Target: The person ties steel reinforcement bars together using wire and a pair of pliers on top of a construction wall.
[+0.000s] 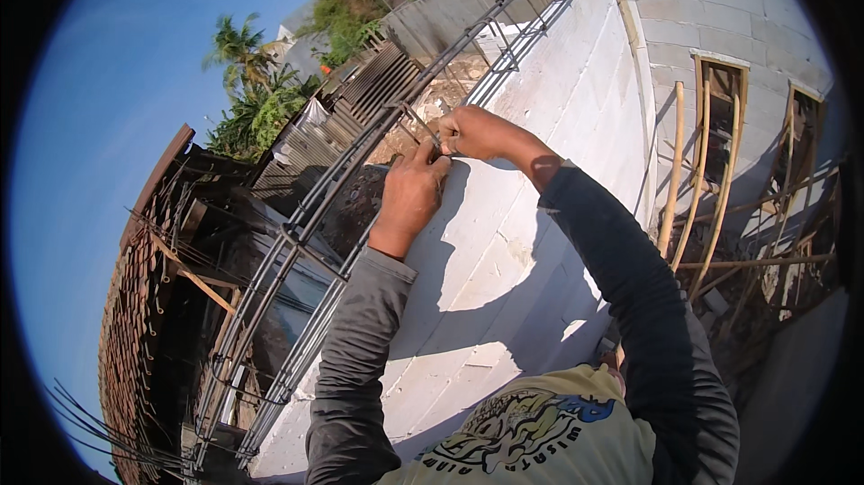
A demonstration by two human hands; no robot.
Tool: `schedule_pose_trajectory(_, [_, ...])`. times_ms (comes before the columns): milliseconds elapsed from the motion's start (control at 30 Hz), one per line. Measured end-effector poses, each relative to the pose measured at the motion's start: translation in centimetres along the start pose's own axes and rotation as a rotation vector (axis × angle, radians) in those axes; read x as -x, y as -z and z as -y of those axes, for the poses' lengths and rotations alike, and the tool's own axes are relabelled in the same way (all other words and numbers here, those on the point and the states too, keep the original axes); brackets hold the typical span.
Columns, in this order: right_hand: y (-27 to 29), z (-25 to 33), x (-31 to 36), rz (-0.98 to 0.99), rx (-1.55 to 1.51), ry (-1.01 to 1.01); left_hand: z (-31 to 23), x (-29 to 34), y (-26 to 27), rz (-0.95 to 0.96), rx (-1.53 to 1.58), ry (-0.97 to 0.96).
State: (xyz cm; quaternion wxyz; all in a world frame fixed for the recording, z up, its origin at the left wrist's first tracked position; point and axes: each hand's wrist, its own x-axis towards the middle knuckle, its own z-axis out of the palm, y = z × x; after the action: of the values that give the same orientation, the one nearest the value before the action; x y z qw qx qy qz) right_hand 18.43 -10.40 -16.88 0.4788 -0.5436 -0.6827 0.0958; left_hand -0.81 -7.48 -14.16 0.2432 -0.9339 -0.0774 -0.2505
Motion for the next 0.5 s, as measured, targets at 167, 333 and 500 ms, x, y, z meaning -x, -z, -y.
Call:
schedule_pose_trajectory(167, [0.0,-0.1,0.1,0.004,-0.014,-0.02,-0.7,0.1,-0.3,-0.031,0.024,0.16])
schedule_pose_trajectory(333, [0.2,0.3,0.4,0.012,-0.024,-0.088,-2.9,0.7,-1.0,-0.127,-0.085,0.296])
schedule_pose_trajectory(500, [-0.5,-0.1,0.9,-0.088,-0.018,0.025,-3.7,1.8,-2.9,-0.237,-0.172,0.375])
